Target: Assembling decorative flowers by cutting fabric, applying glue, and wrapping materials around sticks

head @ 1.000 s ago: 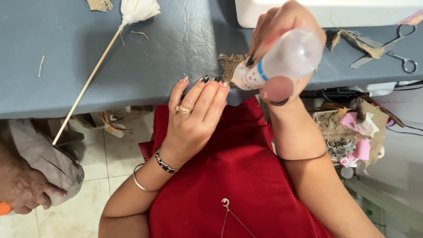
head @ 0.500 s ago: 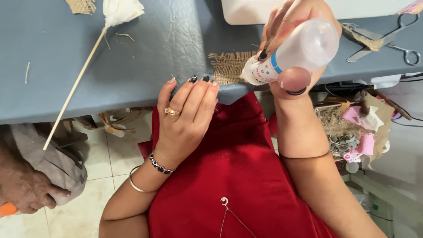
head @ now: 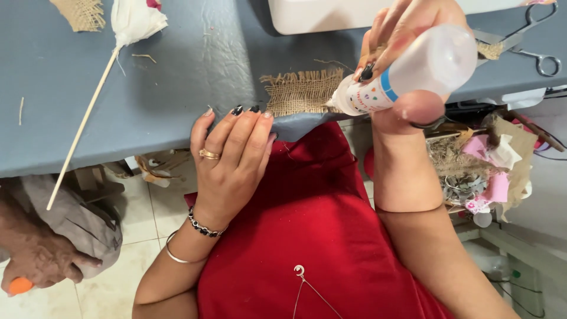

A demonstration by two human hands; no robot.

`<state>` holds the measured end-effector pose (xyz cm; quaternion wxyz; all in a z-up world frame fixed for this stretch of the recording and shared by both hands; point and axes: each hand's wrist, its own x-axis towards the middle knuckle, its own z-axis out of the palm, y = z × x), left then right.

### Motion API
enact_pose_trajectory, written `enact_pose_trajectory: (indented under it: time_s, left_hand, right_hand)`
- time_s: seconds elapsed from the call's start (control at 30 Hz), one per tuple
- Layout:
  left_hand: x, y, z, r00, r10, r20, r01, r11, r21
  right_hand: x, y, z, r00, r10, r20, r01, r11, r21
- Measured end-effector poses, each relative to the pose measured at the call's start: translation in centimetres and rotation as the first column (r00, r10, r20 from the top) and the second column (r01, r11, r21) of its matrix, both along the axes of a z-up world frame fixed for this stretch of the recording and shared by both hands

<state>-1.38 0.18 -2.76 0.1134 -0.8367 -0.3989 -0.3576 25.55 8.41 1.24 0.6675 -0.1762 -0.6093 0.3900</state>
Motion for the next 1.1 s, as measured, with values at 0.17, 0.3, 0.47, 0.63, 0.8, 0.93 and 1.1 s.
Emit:
enact_pose_trajectory:
  time_s: [0.17, 0.3, 0.47, 0.63, 0.8, 0.93, 1.1]
  left_hand:
    - [0.2, -0.1, -0.2, 1.000, 0.015, -0.004, -0.015, 1.000, 0.000]
    - [0.2, -0.1, -0.1, 1.000, 0.017, -0.003, -0.017, 1.000, -0.001]
    - [0.3, -0.1, -0.2, 1.000, 0.017, -0.005, -0.017, 1.000, -0.002]
    - [0.3, 0.0, -0.3, 1.000, 0.026, -0.010, -0.026, 1.000, -0.001]
    - [0.1, 0.1, 0.1, 1.000, 0.005, 0.025, -0.005, 1.000, 0.026]
    - [-0.1, 0.3, -0.1, 1.000, 0.021, 0.013, -0.021, 1.000, 0.021]
    - [-0.3, 0.3, 0.0, 1.000, 0.024, 0.012, -0.025, 0.998, 0.062]
  right_hand:
    - [-2.4, -1.6, 1.8, 0.971, -0.204, -0.128, 0.200, 0.979, -0.043]
    - [-3.0, -1.8, 1.4, 0.941, -0.327, -0.089, 0.334, 0.940, 0.068]
    - [-1.7, -2.3, 1.1, 0.944, -0.301, -0.137, 0.304, 0.953, 0.006]
    - [1.6, -2.7, -1.8, 0.944, -0.300, -0.135, 0.307, 0.951, 0.028]
    - [-0.6, -4.0, 4.1, 0.961, -0.242, -0.138, 0.262, 0.952, 0.160]
    - [-1.4, -2.9, 4.4, 0.977, -0.182, -0.110, 0.210, 0.903, 0.375]
    - [-6.9, -2.5, 2.3, 0.998, 0.038, -0.047, -0.032, 0.992, 0.121]
